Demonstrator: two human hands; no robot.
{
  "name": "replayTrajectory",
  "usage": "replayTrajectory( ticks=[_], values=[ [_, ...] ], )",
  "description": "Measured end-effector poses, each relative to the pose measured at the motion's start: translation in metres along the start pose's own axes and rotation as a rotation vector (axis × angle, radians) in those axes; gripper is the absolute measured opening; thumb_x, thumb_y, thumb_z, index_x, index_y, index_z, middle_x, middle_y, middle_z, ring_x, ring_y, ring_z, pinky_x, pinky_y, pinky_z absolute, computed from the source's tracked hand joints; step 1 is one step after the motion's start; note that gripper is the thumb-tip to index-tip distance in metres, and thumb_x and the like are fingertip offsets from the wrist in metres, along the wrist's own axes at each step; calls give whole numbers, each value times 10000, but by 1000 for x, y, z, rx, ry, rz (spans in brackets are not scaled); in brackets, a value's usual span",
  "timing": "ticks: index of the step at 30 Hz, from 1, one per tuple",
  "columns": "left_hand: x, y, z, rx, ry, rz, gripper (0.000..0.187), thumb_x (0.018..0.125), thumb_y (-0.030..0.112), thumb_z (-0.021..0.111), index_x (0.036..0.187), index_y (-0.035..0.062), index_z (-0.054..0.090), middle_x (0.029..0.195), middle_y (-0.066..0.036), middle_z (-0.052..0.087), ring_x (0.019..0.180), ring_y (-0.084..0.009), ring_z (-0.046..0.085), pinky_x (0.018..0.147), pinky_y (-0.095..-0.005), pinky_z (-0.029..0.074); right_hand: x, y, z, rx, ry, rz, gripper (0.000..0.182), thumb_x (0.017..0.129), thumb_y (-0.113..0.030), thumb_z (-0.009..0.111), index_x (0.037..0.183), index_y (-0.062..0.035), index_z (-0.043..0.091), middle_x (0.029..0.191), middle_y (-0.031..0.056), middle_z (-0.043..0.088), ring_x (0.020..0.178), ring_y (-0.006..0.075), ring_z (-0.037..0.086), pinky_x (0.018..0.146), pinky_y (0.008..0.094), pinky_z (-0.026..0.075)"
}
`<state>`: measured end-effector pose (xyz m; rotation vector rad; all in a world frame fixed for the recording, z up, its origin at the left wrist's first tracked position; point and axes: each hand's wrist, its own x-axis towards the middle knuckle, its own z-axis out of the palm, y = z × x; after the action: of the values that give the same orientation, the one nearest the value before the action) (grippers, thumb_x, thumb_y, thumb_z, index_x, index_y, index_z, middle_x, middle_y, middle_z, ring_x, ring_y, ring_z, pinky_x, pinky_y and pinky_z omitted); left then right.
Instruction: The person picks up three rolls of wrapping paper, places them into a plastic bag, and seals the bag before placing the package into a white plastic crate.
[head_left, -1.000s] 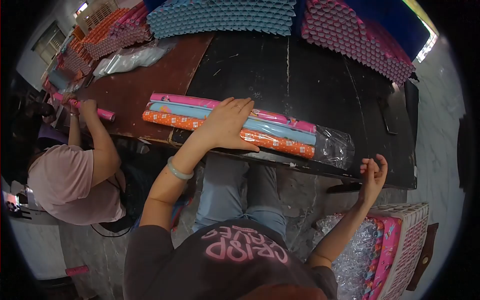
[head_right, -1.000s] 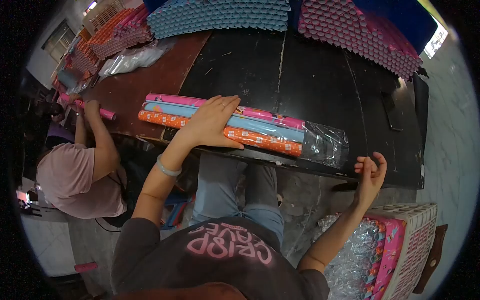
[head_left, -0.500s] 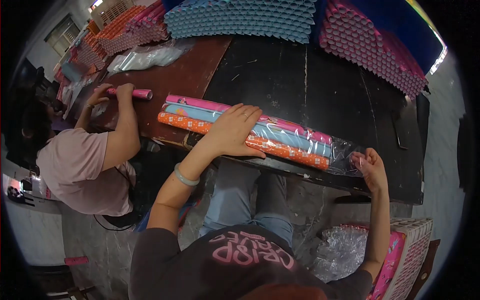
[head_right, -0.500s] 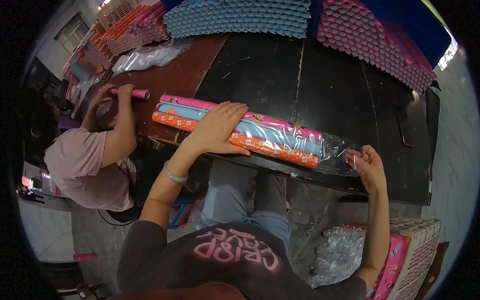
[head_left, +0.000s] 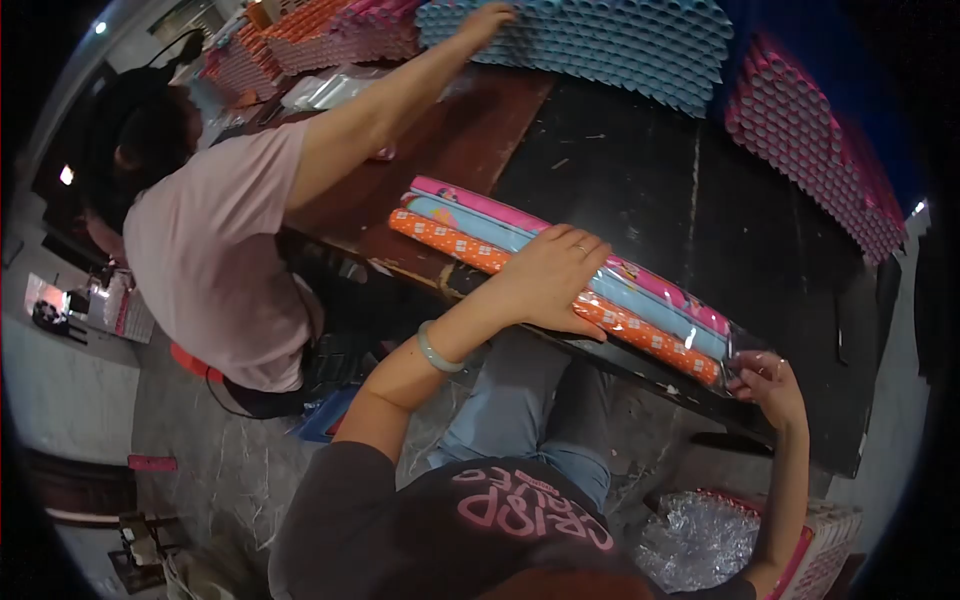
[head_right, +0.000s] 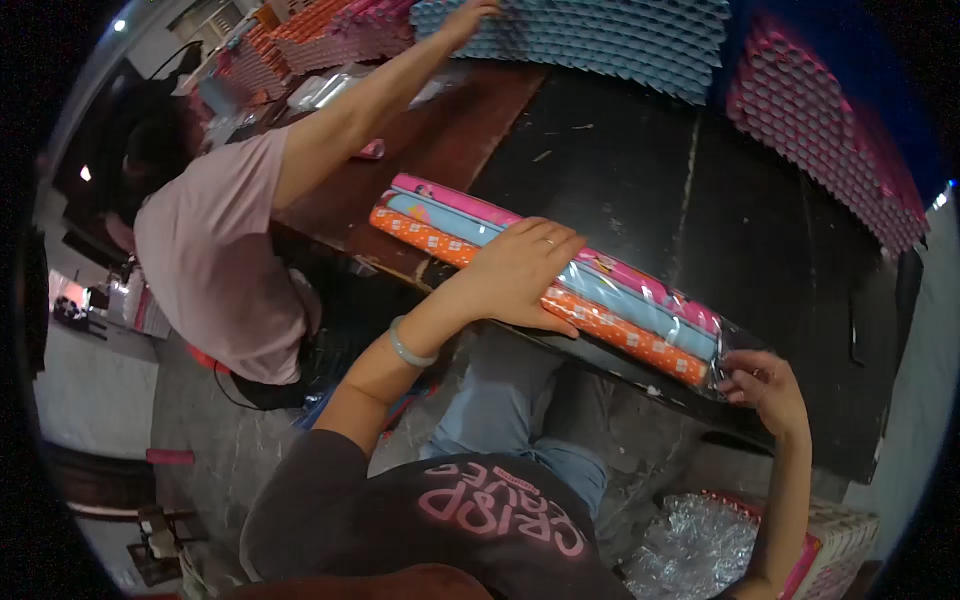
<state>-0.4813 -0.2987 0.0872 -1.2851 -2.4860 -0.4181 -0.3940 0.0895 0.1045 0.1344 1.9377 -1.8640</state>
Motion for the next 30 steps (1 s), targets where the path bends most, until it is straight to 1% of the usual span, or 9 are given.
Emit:
replayTrajectory(
  ticks=[2,3,5,9,19,22,25,27,30],
  values=[
    [-1,-1,2,-7,18,-6,911,648,641,670,1167,-86,497,1112,-206,557,1070,-338,523,971,-421,371,14,13,-5,-253,108,50,230,865,-64,610,1054,67,607,779,81,628,584,118,592,500,216,484],
    [-1,-1,3,10,24,-2,924,641,652,667,1165,-91,501,1109,-205,559,1065,-333,526,965,-412,373,19,15,-1,-247,70,35,230,865,-64,610,1054,67,607,779,81,628,584,118,592,500,216,484],
    [-3,-1,4,35,32,-7,931,636,656,666,1163,-93,503,1109,-204,559,1063,-331,527,963,-409,374,24,19,5,-131,112,45,152,843,-80,650,924,49,642,588,19,548,421,85,470,392,218,381],
    [-2,-2,8,15,43,10,941,620,657,670,1160,-97,507,1108,-199,561,1059,-326,530,958,-397,377,27,22,23,-138,171,34,195,853,-135,654,712,-10,606,538,5,514,410,66,432,381,215,308],
    [-2,-2,10,26,25,25,939,623,661,665,1157,-96,508,1114,-200,561,1064,-330,530,949,-393,385,36,33,22,136,218,40,242,903,-174,610,707,-45,548,538,-9,484,402,76,419,373,232,294],
    [-2,-1,9,31,21,24,945,625,667,662,1158,-97,507,1113,-201,561,1061,-328,531,945,-392,386,32,26,27,8,191,62,238,909,-184,601,729,-40,544,544,6,495,400,81,439,359,228,313],
    [-2,-3,13,50,64,38,985,594,709,651,1129,-109,526,1077,-183,577,1020,-291,540,904,-364,395,30,24,25,-118,260,82,195,908,-182,603,803,-20,570,568,8,514,405,74,456,351,214,327],
    [-1,-3,14,58,69,41,984,593,711,652,1127,-107,528,1078,-183,578,1022,-292,541,905,-364,395,30,23,22,-91,397,-56,179,901,-179,613,881,-2,596,590,1,532,413,66,463,355,202,329],
    [-2,-3,14,68,64,42,983,591,714,651,1123,-104,532,1078,-184,579,1022,-294,542,906,-365,397,32,25,21,-186,406,-1,186,902,-180,612,936,4,609,606,-8,536,419,62,462,369,199,341]
  ],
)
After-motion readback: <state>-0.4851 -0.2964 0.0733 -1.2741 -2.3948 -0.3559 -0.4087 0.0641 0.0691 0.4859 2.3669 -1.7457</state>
